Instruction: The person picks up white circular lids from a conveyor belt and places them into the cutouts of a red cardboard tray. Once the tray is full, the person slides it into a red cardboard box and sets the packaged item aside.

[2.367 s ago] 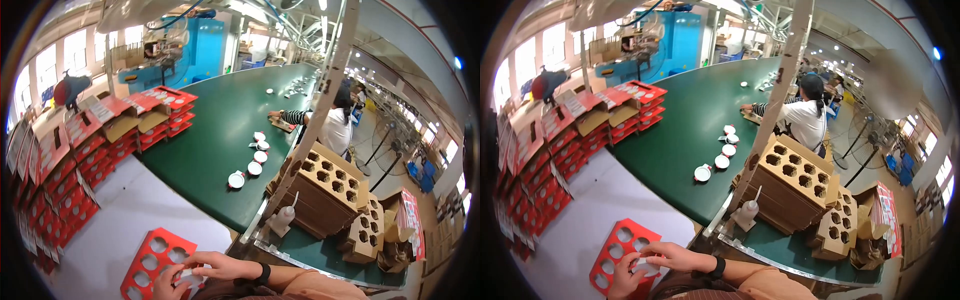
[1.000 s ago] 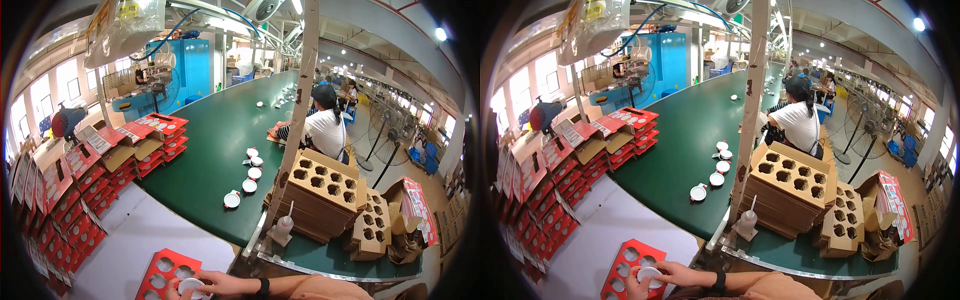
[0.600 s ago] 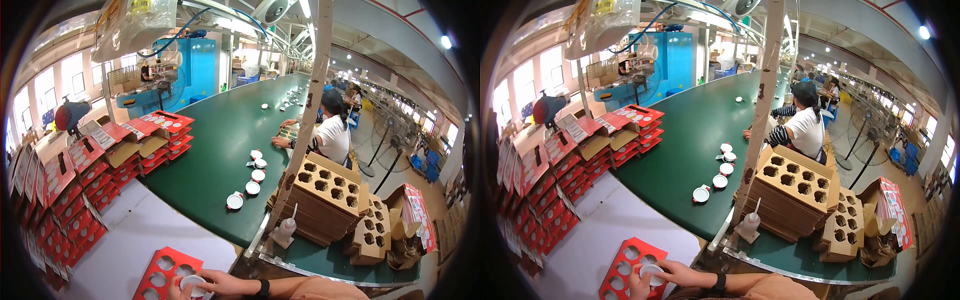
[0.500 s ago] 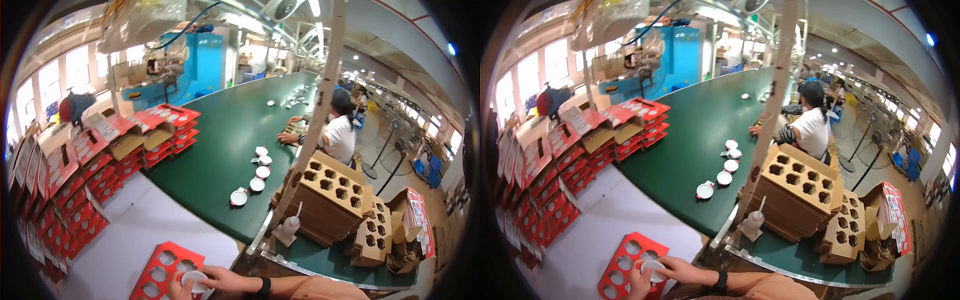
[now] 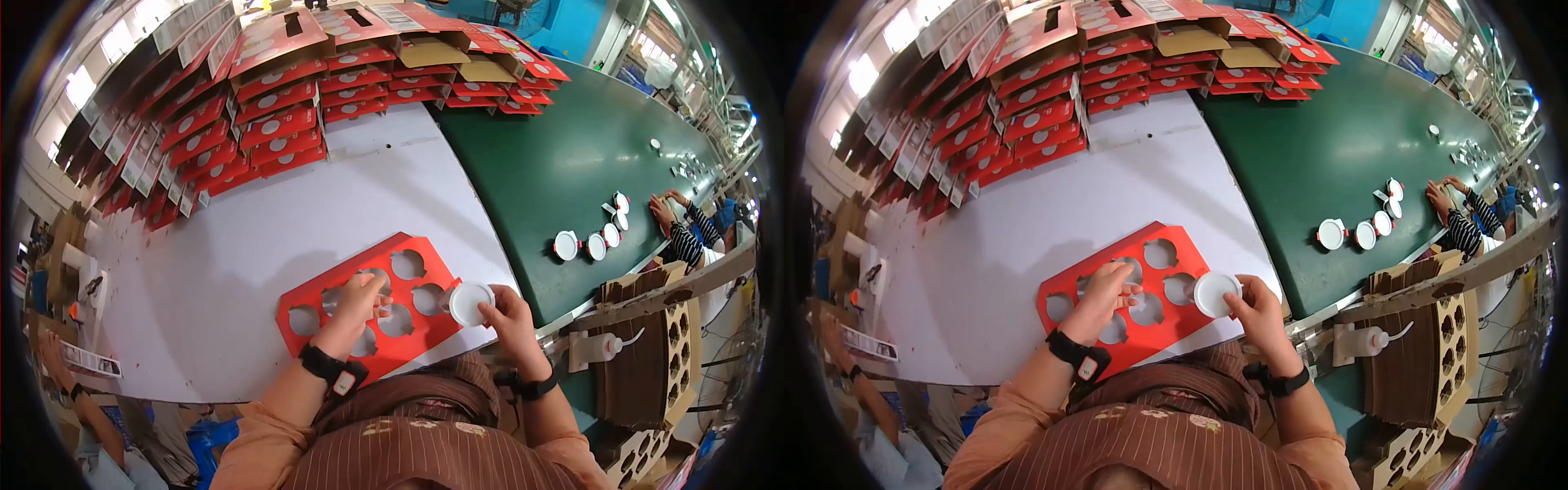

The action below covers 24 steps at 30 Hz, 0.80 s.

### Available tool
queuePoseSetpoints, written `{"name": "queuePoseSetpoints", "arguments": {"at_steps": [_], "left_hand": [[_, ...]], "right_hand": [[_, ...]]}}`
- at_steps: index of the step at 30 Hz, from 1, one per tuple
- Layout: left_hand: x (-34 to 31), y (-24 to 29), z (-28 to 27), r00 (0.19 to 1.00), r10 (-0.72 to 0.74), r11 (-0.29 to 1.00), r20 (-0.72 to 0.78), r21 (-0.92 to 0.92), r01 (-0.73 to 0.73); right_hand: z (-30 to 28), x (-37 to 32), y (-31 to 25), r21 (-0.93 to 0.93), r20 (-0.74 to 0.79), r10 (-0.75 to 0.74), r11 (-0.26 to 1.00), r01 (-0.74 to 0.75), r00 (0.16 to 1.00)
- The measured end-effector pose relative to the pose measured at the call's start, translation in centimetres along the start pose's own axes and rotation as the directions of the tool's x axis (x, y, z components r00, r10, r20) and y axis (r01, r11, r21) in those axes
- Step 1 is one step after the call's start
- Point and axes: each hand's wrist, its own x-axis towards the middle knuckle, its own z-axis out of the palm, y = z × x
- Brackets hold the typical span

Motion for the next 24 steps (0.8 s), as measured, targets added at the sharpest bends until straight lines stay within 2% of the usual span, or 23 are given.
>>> {"name": "queuePoseSetpoints", "arguments": {"at_steps": [4,6,7,10,11,13,14,16,17,19,24], "left_hand": [[0.6,0.2,0.0,0.995,-0.069,0.987,0.067,-0.142,0.078],[2.2,-0.1,0.3,0.982,-0.125,0.921,0.139,-0.353,0.167],[2.4,-0.2,0.4,0.983,-0.124,0.919,0.138,-0.357,0.166],[2.6,-0.3,0.9,0.976,-0.164,0.936,0.140,-0.289,0.199],[2.3,-0.5,1.1,0.982,-0.116,0.954,0.148,-0.257,0.152],[1.4,-0.2,1.7,0.985,-0.070,0.969,0.157,-0.226,0.105],[0.8,0.2,2.0,0.988,-0.060,0.977,0.144,-0.192,0.088],[-0.2,0.6,2.5,0.990,-0.053,0.985,0.132,-0.159,0.074],[-0.5,0.6,2.6,0.987,-0.039,0.987,0.154,-0.148,0.062],[-1.2,0.6,3.0,0.984,-0.023,0.989,0.174,-0.140,0.048],[-2.4,0.8,3.9,0.989,-0.007,0.995,0.146,-0.096,0.021]], "right_hand": [[0.7,2.7,-1.2,0.024,0.001,-0.001,1.000,0.001,1.000],[1.2,4.0,-1.6,0.029,0.027,0.011,0.999,-0.012,1.000],[1.4,4.5,-1.6,0.026,0.031,0.011,1.000,-0.012,0.999],[2.0,6.3,-1.0,0.033,0.078,-0.034,0.999,0.032,0.996],[1.9,6.6,-1.0,0.029,0.079,-0.033,0.999,0.031,0.996],[2.2,6.7,-1.7,-0.163,0.047,-0.085,0.982,0.092,0.995],[2.2,6.8,-1.7,-0.164,0.046,-0.084,0.982,0.091,0.995],[2.4,6.9,-1.6,-0.409,0.039,-0.152,0.899,0.154,0.988],[2.7,6.7,-1.7,-0.410,0.039,-0.151,0.899,0.154,0.988],[3.6,6.1,-2.3,-0.498,-0.010,-0.261,0.838,0.222,0.965],[4.4,5.2,-3.2,-0.601,-0.017,-0.285,0.769,0.218,0.959]]}}
